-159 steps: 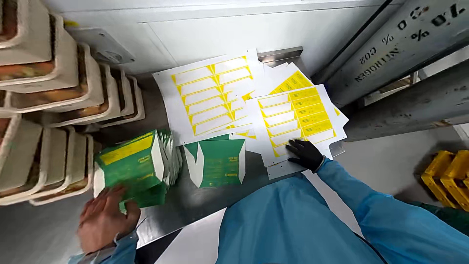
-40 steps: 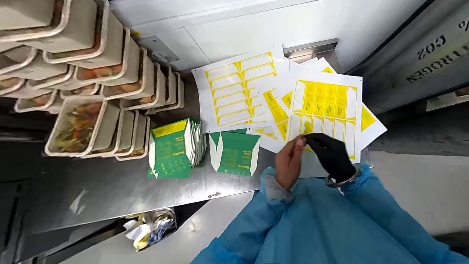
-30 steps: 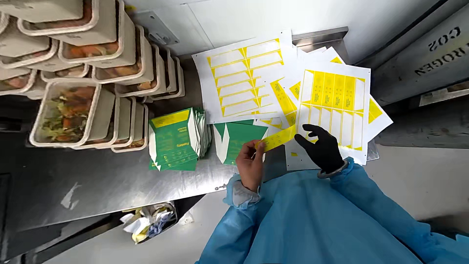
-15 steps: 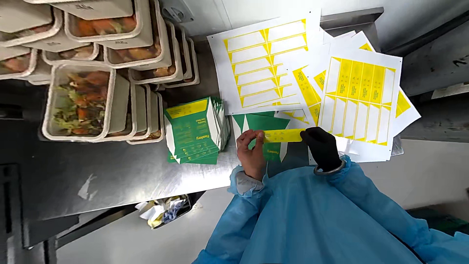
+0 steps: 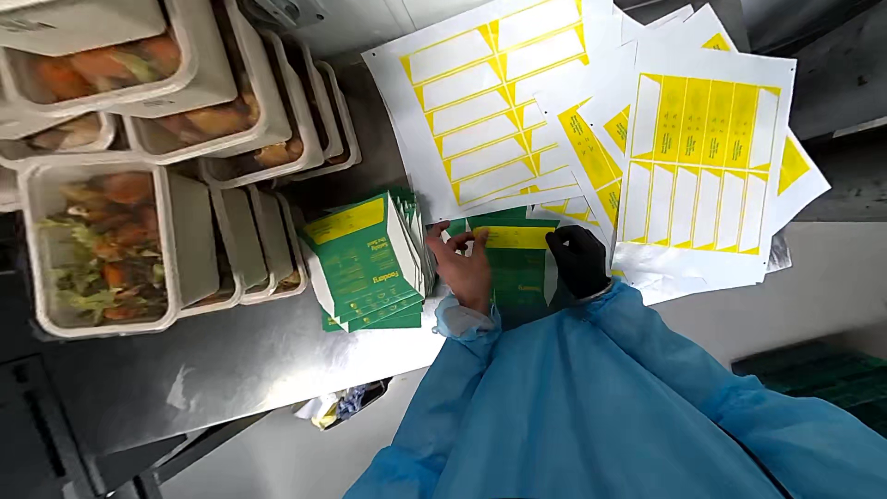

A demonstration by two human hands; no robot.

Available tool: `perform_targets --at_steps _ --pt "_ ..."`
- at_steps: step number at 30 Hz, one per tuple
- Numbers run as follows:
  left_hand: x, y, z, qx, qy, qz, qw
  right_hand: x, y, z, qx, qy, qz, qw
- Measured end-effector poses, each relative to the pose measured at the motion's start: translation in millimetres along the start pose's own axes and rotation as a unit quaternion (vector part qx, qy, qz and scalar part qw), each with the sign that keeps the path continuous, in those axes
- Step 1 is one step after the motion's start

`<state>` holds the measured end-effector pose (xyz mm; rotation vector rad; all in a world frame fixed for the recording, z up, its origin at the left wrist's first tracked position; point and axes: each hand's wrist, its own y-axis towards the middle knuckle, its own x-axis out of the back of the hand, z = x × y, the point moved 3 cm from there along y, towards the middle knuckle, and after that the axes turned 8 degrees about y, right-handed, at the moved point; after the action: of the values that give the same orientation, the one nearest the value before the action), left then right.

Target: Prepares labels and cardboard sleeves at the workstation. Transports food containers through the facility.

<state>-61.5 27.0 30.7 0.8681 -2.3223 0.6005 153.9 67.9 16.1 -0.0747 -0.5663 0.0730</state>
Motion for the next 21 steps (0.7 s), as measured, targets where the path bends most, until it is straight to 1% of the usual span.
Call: perform_targets --at_steps 4,11,14,21 --pt "-16.1 7.7 5.6 0.001 0.013 -0.033 0.999 -10.2 3.7 -5.9 -0.005 -0.024 -0.003 1.000" --pt "-27.8 9.5 11.7 0.020 0.056 -0.040 0.997 -19.1 5.0 -12.7 0.008 -0.063 -0.032 0.997" --pt "-31.3 8.3 11.4 0.022 0.054 -0.053 0.997 -20.4 6.3 -12.9 0.017 -0.075 -0.041 0.996" --pt "-41.1 2.8 16.8 -0.026 0.056 -0.124 0.990 -25.5 10.0 -11.6 0.019 -0.114 -0.040 0.992"
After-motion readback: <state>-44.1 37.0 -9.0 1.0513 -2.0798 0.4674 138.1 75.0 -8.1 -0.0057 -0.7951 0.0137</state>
